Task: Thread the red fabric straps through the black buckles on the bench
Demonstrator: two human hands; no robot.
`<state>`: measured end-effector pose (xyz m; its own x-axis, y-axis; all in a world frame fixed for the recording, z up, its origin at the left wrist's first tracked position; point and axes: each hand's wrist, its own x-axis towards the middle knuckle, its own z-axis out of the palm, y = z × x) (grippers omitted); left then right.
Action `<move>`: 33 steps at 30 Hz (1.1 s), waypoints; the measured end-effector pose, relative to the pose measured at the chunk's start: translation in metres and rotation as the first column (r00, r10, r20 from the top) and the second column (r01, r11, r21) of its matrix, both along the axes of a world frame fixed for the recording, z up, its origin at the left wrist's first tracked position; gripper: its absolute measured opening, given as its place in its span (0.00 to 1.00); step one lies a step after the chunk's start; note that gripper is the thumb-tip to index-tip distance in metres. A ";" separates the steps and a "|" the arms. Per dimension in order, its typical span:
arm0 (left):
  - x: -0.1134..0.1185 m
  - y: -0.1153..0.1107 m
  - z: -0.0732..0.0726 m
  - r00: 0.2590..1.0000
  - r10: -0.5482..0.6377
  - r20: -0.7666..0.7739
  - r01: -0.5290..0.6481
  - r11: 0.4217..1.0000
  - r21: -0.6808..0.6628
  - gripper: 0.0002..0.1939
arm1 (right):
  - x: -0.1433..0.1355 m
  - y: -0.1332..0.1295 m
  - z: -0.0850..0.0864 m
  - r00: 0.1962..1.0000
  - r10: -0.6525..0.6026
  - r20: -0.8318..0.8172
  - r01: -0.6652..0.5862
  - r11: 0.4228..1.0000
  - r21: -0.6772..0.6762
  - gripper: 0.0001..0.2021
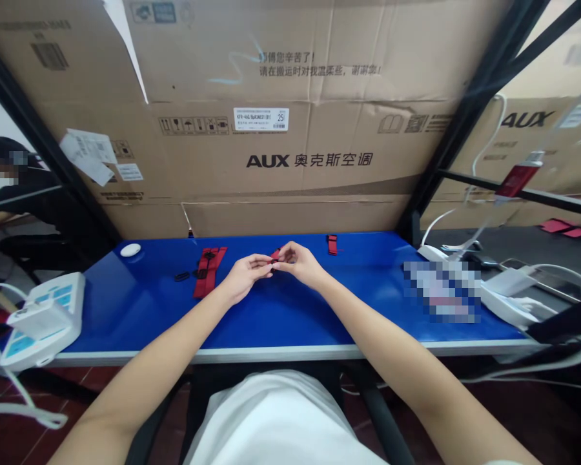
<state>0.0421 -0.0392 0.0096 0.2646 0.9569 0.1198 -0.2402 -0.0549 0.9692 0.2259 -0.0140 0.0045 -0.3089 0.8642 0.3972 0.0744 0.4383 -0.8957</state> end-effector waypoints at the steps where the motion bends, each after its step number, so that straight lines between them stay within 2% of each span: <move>1: -0.001 0.001 0.000 1.000 -0.010 -0.007 0.010 1.000 -0.019 0.18 | 0.004 0.002 0.000 0.995 -0.042 0.090 0.033 0.994 0.100 0.24; 3: -0.003 0.001 0.000 0.999 -0.027 -0.031 0.026 0.999 -0.040 0.16 | 0.013 0.008 0.000 0.953 -0.100 0.286 0.032 0.972 0.234 0.30; 4: -0.004 0.002 0.000 0.999 -0.036 -0.039 0.034 0.998 -0.044 0.16 | 0.017 0.010 -0.001 0.921 -0.104 0.376 0.007 0.968 0.251 0.32; 6: -0.005 0.003 0.000 0.998 -0.041 -0.041 0.039 0.998 -0.050 0.15 | 0.023 0.016 -0.005 0.858 -0.064 0.510 -0.053 0.976 0.212 0.31; 8: -0.008 0.005 0.000 1.000 -0.013 -0.020 0.012 0.998 -0.058 0.14 | 0.027 0.021 -0.009 0.820 -0.019 0.572 -0.095 0.981 0.170 0.24; 11: -0.013 0.010 0.000 0.997 0.069 0.036 -0.066 0.995 -0.077 0.11 | 0.030 0.028 -0.014 0.818 -0.069 0.571 -0.054 0.979 0.196 0.15; 14: -0.018 0.016 0.000 0.986 0.157 0.061 -0.150 0.983 -0.104 0.08 | 0.031 0.033 -0.018 0.820 -0.198 0.537 0.072 0.967 0.245 0.13; 17: -0.021 0.019 0.001 0.971 0.233 0.047 -0.225 0.965 -0.137 0.07 | 0.034 0.039 -0.020 0.825 -0.273 0.495 0.208 0.961 0.184 0.12; 19: -0.023 0.020 0.001 0.962 0.271 0.037 -0.263 0.953 -0.150 0.06 | 0.038 0.043 -0.020 0.829 -0.277 0.486 0.268 0.959 0.088 0.14; 22: -0.026 0.022 0.000 0.951 0.308 0.018 -0.302 0.940 -0.159 0.06 | 0.046 0.048 -0.018 0.859 -0.190 0.475 0.241 0.969 -0.049 0.13; 24: -0.028 0.024 -0.002 0.948 0.319 -0.005 -0.315 0.934 -0.166 0.07 | 0.051 0.050 -0.017 0.857 -0.174 0.485 0.241 0.967 -0.078 0.11; 27: -0.031 0.027 -0.006 0.942 0.333 -0.044 -0.336 0.928 -0.159 0.07 | 0.056 0.049 -0.015 0.811 -0.223 0.541 0.303 0.951 -0.061 0.10; 31: -0.034 0.031 -0.011 0.922 0.366 -0.124 -0.377 0.922 -0.082 0.08 | 0.056 0.040 -0.010 0.704 -0.189 0.685 0.317 0.946 -0.065 0.11; 33: -0.034 0.031 -0.012 0.911 0.369 -0.182 -0.383 0.922 -0.049 0.08 | 0.052 0.033 -0.005 0.694 -0.272 0.666 0.360 0.933 0.006 0.12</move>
<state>0.0080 -0.0081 -0.0022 -0.1073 0.9940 0.0229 -0.0523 -0.0287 0.9982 0.2777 0.0188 -0.0007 -0.1507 0.9840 0.0955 0.7678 0.1773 -0.6157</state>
